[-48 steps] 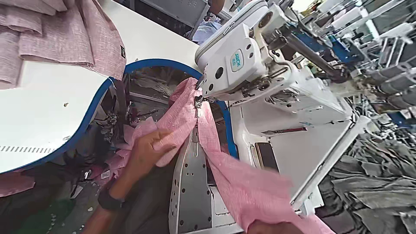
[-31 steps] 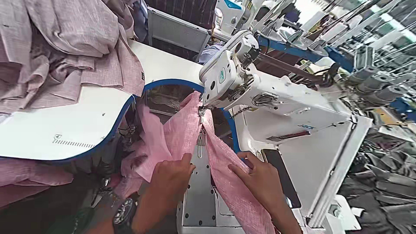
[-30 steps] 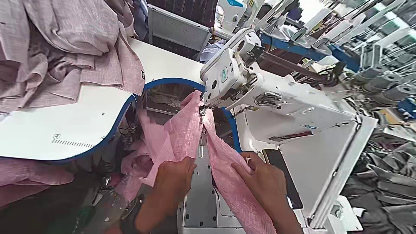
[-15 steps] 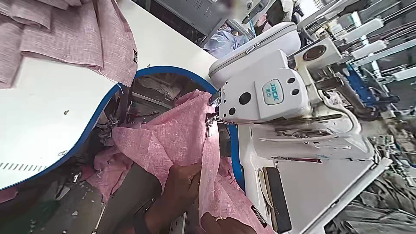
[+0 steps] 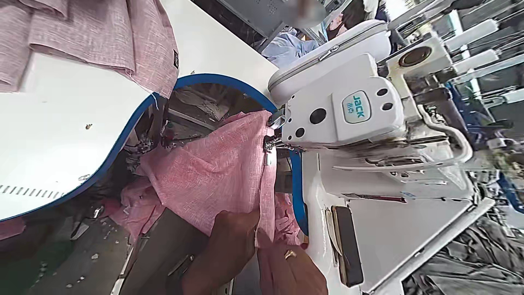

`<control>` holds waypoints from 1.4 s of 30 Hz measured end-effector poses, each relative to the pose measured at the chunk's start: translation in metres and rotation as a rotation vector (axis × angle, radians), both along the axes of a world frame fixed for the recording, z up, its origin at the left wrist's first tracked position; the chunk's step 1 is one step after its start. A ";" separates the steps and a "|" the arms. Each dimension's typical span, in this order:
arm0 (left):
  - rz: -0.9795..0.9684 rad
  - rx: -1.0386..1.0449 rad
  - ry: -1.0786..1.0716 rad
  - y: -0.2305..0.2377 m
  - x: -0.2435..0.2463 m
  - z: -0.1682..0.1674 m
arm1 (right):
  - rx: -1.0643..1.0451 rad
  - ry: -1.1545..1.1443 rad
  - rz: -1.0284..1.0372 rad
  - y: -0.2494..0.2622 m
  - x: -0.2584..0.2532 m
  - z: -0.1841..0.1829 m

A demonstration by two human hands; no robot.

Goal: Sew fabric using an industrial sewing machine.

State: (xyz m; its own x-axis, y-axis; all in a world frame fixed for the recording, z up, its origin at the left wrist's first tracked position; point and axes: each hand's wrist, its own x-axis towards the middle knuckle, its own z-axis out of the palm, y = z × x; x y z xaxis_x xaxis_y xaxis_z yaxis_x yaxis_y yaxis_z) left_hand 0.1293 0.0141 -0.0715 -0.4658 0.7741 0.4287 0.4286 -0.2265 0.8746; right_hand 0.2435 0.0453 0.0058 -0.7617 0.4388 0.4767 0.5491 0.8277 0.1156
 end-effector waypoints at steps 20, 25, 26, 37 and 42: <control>0.315 0.034 0.204 0.072 -0.019 0.005 | -0.569 0.547 0.045 0.094 -0.027 -0.042; -0.096 -0.341 -0.166 0.061 -0.095 -0.067 | -0.690 0.675 0.107 0.093 -0.029 -0.042; -0.191 -0.510 -0.087 0.057 -0.112 -0.095 | -0.636 0.602 0.145 0.083 -0.027 -0.038; -0.092 -0.544 -0.022 -0.061 -0.128 -0.004 | -0.363 -0.057 0.962 0.027 -0.177 0.093; -0.379 -0.891 -0.136 -0.109 -0.110 0.014 | -0.575 -0.453 0.896 -0.014 -0.099 0.058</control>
State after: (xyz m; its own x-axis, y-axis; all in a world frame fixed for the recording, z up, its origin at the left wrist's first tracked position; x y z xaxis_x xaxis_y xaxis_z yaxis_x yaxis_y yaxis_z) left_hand 0.0194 -0.0948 -0.0579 -0.1211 0.8970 -0.4252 0.3469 0.4396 0.8285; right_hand 0.1449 0.0314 0.0641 -0.9596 -0.2811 -0.0141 -0.2563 0.8936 -0.3684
